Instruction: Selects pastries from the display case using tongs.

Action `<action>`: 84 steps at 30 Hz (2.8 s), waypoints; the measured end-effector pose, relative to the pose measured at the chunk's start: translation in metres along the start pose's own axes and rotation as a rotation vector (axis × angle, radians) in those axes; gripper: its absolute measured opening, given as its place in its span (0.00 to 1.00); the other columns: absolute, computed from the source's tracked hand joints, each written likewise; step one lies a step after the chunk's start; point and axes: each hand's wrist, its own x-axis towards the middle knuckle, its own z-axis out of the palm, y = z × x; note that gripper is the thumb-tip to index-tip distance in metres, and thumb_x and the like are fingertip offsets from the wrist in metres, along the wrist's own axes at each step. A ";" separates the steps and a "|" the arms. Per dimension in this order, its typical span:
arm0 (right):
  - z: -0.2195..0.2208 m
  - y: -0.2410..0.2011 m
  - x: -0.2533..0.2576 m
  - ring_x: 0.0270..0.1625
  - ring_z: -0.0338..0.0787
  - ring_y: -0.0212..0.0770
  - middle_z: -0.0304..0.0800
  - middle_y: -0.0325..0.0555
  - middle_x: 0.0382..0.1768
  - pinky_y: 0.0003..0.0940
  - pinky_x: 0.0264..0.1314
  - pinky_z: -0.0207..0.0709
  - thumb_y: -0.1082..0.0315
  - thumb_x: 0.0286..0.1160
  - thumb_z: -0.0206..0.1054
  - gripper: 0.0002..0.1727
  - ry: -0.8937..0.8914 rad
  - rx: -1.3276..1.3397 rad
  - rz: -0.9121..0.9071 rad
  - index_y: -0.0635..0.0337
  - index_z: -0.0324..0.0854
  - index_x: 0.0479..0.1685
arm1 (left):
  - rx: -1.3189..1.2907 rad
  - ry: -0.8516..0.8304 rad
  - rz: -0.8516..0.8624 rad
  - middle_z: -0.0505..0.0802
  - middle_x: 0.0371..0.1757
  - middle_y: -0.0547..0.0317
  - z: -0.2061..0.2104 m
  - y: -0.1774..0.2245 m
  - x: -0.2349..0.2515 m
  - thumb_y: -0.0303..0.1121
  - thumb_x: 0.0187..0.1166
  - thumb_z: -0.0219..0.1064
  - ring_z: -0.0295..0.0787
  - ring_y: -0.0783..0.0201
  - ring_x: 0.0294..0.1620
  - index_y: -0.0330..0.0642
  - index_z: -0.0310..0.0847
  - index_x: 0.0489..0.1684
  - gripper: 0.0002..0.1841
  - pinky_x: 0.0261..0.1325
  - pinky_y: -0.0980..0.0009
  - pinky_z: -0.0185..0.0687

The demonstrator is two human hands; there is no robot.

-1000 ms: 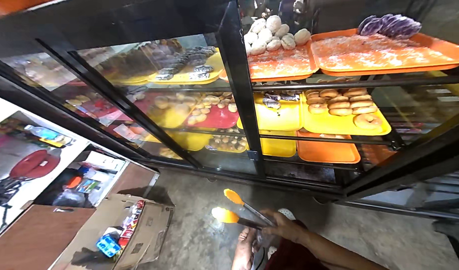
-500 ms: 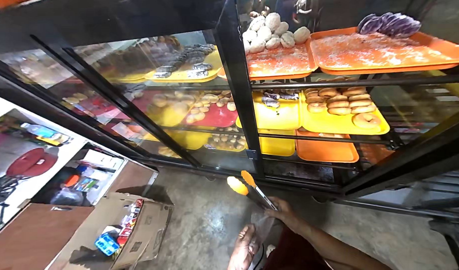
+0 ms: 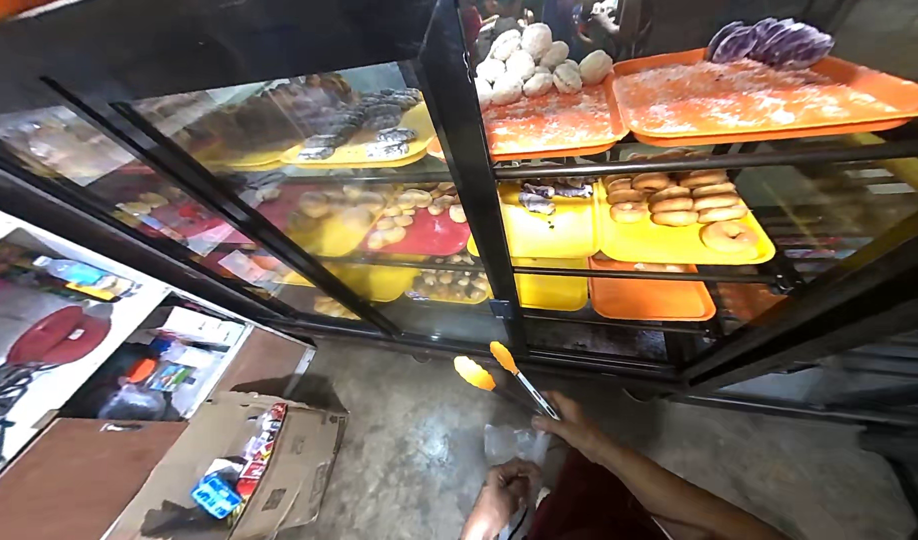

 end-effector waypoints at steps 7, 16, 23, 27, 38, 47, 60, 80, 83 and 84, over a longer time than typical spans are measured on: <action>-0.001 -0.016 -0.009 0.56 0.89 0.42 0.88 0.54 0.60 0.38 0.62 0.84 0.59 0.66 0.79 0.43 0.052 -0.177 -0.185 0.71 0.66 0.82 | -0.248 0.202 -0.004 0.88 0.29 0.67 0.003 -0.004 -0.001 0.20 0.79 0.50 0.72 0.80 0.17 0.34 0.85 0.54 0.17 0.21 0.82 0.69; 0.020 -0.012 -0.025 0.63 0.85 0.38 0.84 0.59 0.66 0.33 0.69 0.79 0.62 0.68 0.75 0.39 -0.386 -0.058 -0.357 0.76 0.66 0.77 | -0.813 0.477 -0.035 0.94 0.34 0.58 0.006 0.002 0.002 0.19 0.84 0.45 0.79 0.77 0.18 0.35 0.85 0.49 0.17 0.20 0.83 0.74; 0.019 -0.014 -0.022 0.58 0.87 0.42 0.83 0.62 0.67 0.37 0.61 0.81 0.67 0.68 0.77 0.40 -0.470 -0.200 -0.287 0.73 0.65 0.80 | -1.018 0.481 -0.036 0.93 0.32 0.57 -0.002 -0.001 -0.002 0.23 0.88 0.43 0.82 0.75 0.18 0.40 0.85 0.47 0.19 0.19 0.84 0.77; 0.024 -0.007 -0.021 0.54 0.87 0.41 0.83 0.62 0.66 0.36 0.56 0.81 0.65 0.67 0.78 0.42 -0.507 -0.211 -0.265 0.72 0.64 0.81 | -0.988 0.444 -0.015 0.91 0.28 0.61 -0.005 -0.002 -0.004 0.21 0.87 0.42 0.84 0.75 0.20 0.42 0.82 0.49 0.18 0.22 0.82 0.81; 0.028 -0.012 -0.027 0.54 0.91 0.52 0.87 0.66 0.58 0.47 0.61 0.85 0.67 0.66 0.79 0.45 -0.546 -0.238 -0.171 0.71 0.60 0.85 | -0.981 0.438 0.052 0.87 0.20 0.67 -0.007 -0.012 -0.002 0.18 0.78 0.42 0.80 0.75 0.16 0.44 0.84 0.46 0.20 0.22 0.79 0.81; 0.020 -0.009 -0.030 0.49 0.90 0.51 0.87 0.65 0.53 0.47 0.58 0.84 0.66 0.72 0.76 0.40 -0.540 -0.310 -0.137 0.70 0.64 0.82 | -1.022 0.468 -0.017 0.87 0.20 0.64 -0.006 -0.010 0.001 0.16 0.78 0.45 0.83 0.73 0.17 0.42 0.81 0.44 0.17 0.23 0.79 0.84; -0.027 -0.008 -0.021 0.51 0.90 0.43 0.89 0.57 0.56 0.39 0.61 0.83 0.66 0.76 0.73 0.33 -0.160 -0.382 -0.146 0.67 0.71 0.80 | -0.979 0.574 -0.096 0.92 0.33 0.59 -0.006 -0.004 0.004 0.17 0.82 0.44 0.82 0.74 0.18 0.39 0.82 0.49 0.17 0.19 0.81 0.79; -0.104 -0.023 -0.031 0.51 0.90 0.43 0.91 0.55 0.54 0.43 0.61 0.83 0.61 0.77 0.72 0.32 0.335 -0.504 -0.190 0.64 0.74 0.79 | -0.959 0.617 -0.139 0.92 0.34 0.56 0.005 -0.012 0.013 0.16 0.82 0.48 0.85 0.72 0.22 0.35 0.82 0.47 0.14 0.23 0.79 0.81; -0.131 -0.046 -0.029 0.52 0.91 0.45 0.91 0.57 0.55 0.45 0.61 0.84 0.60 0.77 0.72 0.32 0.500 -0.583 -0.278 0.65 0.75 0.78 | -0.958 0.640 -0.137 0.93 0.34 0.56 0.007 -0.010 0.013 0.16 0.82 0.49 0.85 0.73 0.22 0.34 0.83 0.47 0.14 0.23 0.80 0.80; -0.140 -0.058 -0.027 0.52 0.91 0.47 0.91 0.58 0.56 0.48 0.61 0.84 0.58 0.78 0.71 0.31 0.542 -0.618 -0.279 0.64 0.75 0.78 | -0.958 0.647 -0.139 0.93 0.35 0.56 0.007 -0.010 0.012 0.15 0.81 0.49 0.84 0.73 0.21 0.34 0.83 0.48 0.14 0.22 0.81 0.79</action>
